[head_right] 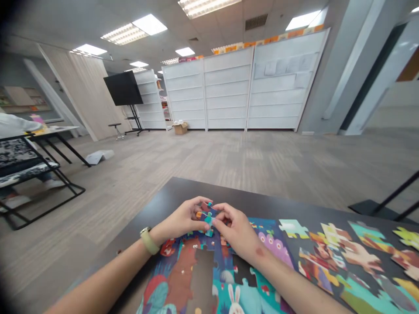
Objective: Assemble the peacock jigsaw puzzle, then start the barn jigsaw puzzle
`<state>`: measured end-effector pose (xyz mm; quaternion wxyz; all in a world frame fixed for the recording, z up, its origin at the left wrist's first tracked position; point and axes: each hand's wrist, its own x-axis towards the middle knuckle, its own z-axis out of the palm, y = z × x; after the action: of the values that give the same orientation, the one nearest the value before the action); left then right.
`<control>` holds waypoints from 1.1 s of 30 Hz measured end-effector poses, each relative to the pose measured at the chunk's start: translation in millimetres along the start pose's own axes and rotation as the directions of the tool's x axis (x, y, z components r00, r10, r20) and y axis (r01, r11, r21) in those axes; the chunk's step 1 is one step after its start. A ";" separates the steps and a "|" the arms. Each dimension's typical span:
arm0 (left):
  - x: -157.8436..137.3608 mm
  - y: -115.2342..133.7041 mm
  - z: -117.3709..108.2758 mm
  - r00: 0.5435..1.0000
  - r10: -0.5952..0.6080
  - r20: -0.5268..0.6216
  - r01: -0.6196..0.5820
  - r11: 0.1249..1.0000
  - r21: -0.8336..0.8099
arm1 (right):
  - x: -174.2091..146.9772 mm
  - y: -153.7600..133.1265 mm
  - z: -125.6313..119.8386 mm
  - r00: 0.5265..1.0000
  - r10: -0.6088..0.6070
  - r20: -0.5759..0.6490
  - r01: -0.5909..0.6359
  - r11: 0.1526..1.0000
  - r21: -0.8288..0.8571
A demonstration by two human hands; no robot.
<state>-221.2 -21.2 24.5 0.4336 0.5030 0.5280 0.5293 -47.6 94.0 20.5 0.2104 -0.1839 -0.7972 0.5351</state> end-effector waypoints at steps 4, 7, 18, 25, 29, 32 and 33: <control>-2.8 7.0 -5.9 1.000 -0.004 0.014 0.004 0.999 0.043 | -0.2 -2.3 -1.6 0.999 -0.022 -0.047 0.023 0.999 0.026; -4.9 11.9 -8.9 0.999 0.022 0.027 -0.025 0.993 0.115 | -0.6 -1.5 -1.9 0.998 -0.044 -0.039 0.046 0.998 0.039; -5.9 16.1 -22.5 0.993 0.105 -0.054 -0.098 0.989 0.113 | -3.6 -15.5 -13.0 0.988 -0.029 -0.153 0.010 0.993 -0.119; 10.6 -2.1 -33.2 0.943 0.156 -0.293 -0.144 0.988 0.061 | -25.6 -30.8 15.3 0.941 0.254 0.222 -0.159 0.914 -0.372; 10.2 -5.7 -26.3 0.959 0.140 -0.248 -0.127 0.990 0.069 | -25.5 -33.4 20.4 0.952 0.271 0.140 -0.172 0.856 -0.488; 8.2 -6.1 -22.5 0.974 0.118 -0.193 -0.107 0.992 0.066 | -24.3 -35.7 19.4 0.957 0.249 0.147 -0.135 0.836 -0.532; 7.8 -6.4 -22.1 0.979 0.108 -0.174 -0.099 0.993 0.063 | -24.8 -35.7 19.4 0.962 0.230 0.150 -0.112 0.827 -0.551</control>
<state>-244.4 -15.7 20.1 0.3432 0.4924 0.5515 0.5793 -39.5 53.2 43.7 0.0161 -0.2490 -0.9127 0.3235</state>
